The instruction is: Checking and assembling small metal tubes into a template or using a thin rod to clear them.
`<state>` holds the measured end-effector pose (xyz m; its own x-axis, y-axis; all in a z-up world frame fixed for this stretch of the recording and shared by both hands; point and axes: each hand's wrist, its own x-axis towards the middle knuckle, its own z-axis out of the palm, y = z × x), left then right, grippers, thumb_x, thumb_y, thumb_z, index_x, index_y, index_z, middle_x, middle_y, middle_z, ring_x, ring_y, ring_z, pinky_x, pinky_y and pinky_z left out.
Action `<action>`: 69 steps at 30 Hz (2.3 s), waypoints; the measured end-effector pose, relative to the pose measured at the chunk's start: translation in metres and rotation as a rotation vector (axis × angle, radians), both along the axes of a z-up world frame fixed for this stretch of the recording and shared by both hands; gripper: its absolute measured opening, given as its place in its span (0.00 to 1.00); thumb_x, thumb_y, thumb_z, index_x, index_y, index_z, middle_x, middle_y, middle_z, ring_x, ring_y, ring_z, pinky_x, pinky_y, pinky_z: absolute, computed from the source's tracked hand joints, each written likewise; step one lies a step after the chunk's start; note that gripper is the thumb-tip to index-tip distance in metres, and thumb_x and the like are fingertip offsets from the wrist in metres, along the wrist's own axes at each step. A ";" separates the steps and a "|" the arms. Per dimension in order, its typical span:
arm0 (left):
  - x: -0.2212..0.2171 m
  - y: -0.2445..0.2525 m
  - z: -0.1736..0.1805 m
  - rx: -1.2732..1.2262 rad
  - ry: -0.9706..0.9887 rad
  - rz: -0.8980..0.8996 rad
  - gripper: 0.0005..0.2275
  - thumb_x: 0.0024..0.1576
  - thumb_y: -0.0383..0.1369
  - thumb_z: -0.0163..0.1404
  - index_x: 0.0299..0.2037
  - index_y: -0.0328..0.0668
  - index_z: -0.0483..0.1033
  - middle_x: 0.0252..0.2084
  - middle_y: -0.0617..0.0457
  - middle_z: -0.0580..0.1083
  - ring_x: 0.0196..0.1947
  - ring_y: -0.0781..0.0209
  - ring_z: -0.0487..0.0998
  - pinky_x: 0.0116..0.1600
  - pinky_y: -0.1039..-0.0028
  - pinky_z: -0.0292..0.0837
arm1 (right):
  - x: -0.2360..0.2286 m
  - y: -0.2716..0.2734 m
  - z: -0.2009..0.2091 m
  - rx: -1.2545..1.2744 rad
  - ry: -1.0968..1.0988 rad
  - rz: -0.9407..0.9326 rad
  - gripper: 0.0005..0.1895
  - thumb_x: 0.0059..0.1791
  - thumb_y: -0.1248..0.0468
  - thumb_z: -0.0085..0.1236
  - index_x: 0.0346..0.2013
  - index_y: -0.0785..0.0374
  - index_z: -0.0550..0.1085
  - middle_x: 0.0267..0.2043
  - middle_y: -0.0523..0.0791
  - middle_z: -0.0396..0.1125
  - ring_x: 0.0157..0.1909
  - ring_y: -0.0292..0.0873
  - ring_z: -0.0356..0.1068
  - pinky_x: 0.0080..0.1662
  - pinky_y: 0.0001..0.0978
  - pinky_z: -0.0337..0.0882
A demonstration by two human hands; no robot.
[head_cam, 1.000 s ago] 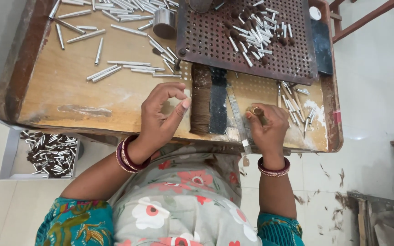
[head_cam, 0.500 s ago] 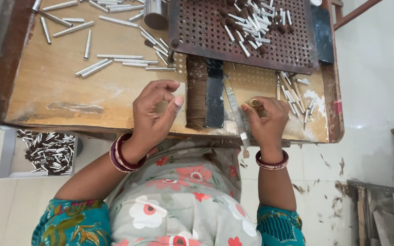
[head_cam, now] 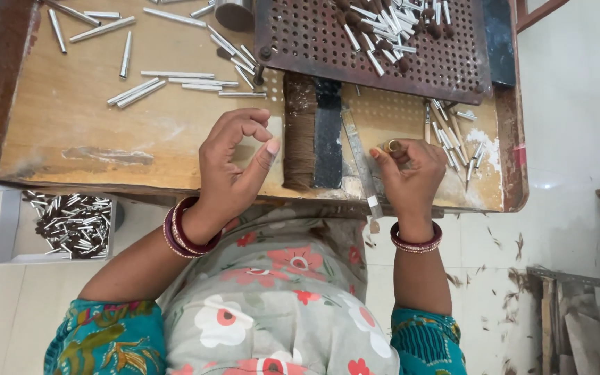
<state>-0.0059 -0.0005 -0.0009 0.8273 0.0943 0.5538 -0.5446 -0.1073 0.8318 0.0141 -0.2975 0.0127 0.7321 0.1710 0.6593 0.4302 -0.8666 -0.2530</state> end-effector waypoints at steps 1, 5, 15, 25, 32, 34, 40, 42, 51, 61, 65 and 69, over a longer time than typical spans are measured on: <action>-0.001 0.000 -0.001 -0.001 0.001 0.001 0.05 0.63 0.26 0.57 0.43 0.35 0.73 0.54 0.41 0.75 0.55 0.52 0.78 0.61 0.68 0.71 | 0.000 -0.002 -0.002 0.092 0.120 0.008 0.14 0.45 0.60 0.76 0.30 0.65 0.77 0.25 0.45 0.71 0.28 0.43 0.70 0.39 0.35 0.66; 0.000 0.000 0.000 0.004 -0.009 0.004 0.05 0.63 0.26 0.57 0.43 0.35 0.73 0.54 0.41 0.75 0.55 0.52 0.78 0.61 0.68 0.71 | -0.004 0.001 0.000 0.009 0.020 0.029 0.14 0.45 0.62 0.76 0.31 0.66 0.76 0.25 0.45 0.72 0.27 0.43 0.71 0.42 0.38 0.66; 0.000 0.001 -0.001 0.010 -0.001 -0.003 0.05 0.63 0.26 0.57 0.43 0.36 0.73 0.54 0.41 0.75 0.55 0.52 0.78 0.61 0.68 0.72 | 0.001 -0.001 0.000 0.239 0.334 -0.047 0.16 0.45 0.62 0.76 0.31 0.69 0.76 0.27 0.46 0.71 0.27 0.38 0.71 0.34 0.27 0.69; 0.000 0.000 -0.003 -0.010 0.008 -0.023 0.05 0.64 0.26 0.57 0.43 0.36 0.73 0.56 0.42 0.75 0.55 0.54 0.78 0.62 0.68 0.72 | 0.006 -0.011 0.016 0.307 0.311 0.054 0.07 0.52 0.65 0.70 0.39 0.66 0.82 0.33 0.45 0.74 0.32 0.34 0.68 0.37 0.25 0.66; -0.002 -0.012 0.022 -0.001 -0.037 -0.072 0.05 0.63 0.27 0.57 0.43 0.37 0.74 0.53 0.45 0.75 0.59 0.51 0.76 0.63 0.67 0.72 | 0.010 -0.008 -0.004 0.461 0.117 0.058 0.07 0.55 0.65 0.68 0.38 0.68 0.81 0.33 0.43 0.73 0.35 0.34 0.68 0.38 0.25 0.66; -0.005 -0.025 0.029 -0.002 -0.065 -0.102 0.05 0.63 0.28 0.56 0.45 0.37 0.74 0.53 0.45 0.74 0.60 0.50 0.76 0.64 0.67 0.72 | 0.006 -0.008 -0.023 0.748 0.035 0.166 0.08 0.55 0.65 0.67 0.36 0.68 0.79 0.32 0.43 0.71 0.32 0.34 0.66 0.38 0.25 0.66; -0.018 -0.071 0.029 -0.068 -0.031 -0.290 0.12 0.68 0.33 0.48 0.57 0.34 0.70 0.55 0.43 0.72 0.56 0.50 0.76 0.57 0.70 0.73 | -0.038 0.036 -0.024 1.293 -0.030 0.402 0.11 0.57 0.60 0.62 0.38 0.65 0.73 0.37 0.44 0.68 0.40 0.37 0.68 0.61 0.38 0.70; -0.021 -0.082 0.025 -0.099 -0.007 -0.345 0.12 0.70 0.34 0.46 0.58 0.34 0.69 0.53 0.44 0.72 0.53 0.51 0.76 0.55 0.70 0.74 | -0.047 0.046 -0.022 1.292 -0.029 0.435 0.12 0.58 0.58 0.60 0.38 0.65 0.73 0.38 0.43 0.68 0.41 0.36 0.67 0.62 0.39 0.68; -0.029 -0.099 0.017 -0.137 0.076 -0.464 0.09 0.71 0.34 0.42 0.43 0.36 0.68 0.33 0.43 0.69 0.32 0.48 0.74 0.39 0.67 0.68 | -0.058 0.055 -0.024 1.163 -0.030 0.397 0.15 0.58 0.56 0.62 0.37 0.64 0.71 0.36 0.42 0.66 0.37 0.34 0.64 0.66 0.40 0.66; -0.030 -0.093 0.024 -0.042 -0.045 -0.334 0.07 0.70 0.32 0.43 0.42 0.36 0.68 0.32 0.42 0.70 0.31 0.41 0.75 0.35 0.63 0.68 | -0.058 0.029 -0.023 0.835 0.108 0.449 0.22 0.51 0.54 0.69 0.47 0.70 0.76 0.42 0.47 0.72 0.39 0.37 0.70 0.41 0.23 0.70; -0.033 -0.092 0.017 -0.042 -0.023 -0.331 0.09 0.71 0.32 0.43 0.40 0.36 0.67 0.31 0.42 0.69 0.31 0.40 0.74 0.34 0.61 0.67 | -0.063 0.040 -0.030 0.570 -0.089 0.260 0.15 0.57 0.58 0.66 0.41 0.69 0.75 0.39 0.46 0.72 0.37 0.42 0.71 0.41 0.27 0.69; -0.032 -0.087 0.006 -0.051 -0.045 -0.280 0.09 0.71 0.33 0.42 0.41 0.37 0.67 0.33 0.42 0.69 0.31 0.40 0.74 0.36 0.59 0.68 | -0.060 0.062 -0.040 0.623 -0.177 0.246 0.17 0.60 0.56 0.59 0.40 0.68 0.69 0.40 0.47 0.66 0.35 0.41 0.66 0.40 0.26 0.68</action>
<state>-0.0374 -0.0879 0.0054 0.7999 -0.1052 0.5908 -0.5835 0.0940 0.8067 -0.0461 -0.2355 -0.0268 0.5930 -0.1310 0.7944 0.6761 -0.4548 -0.5797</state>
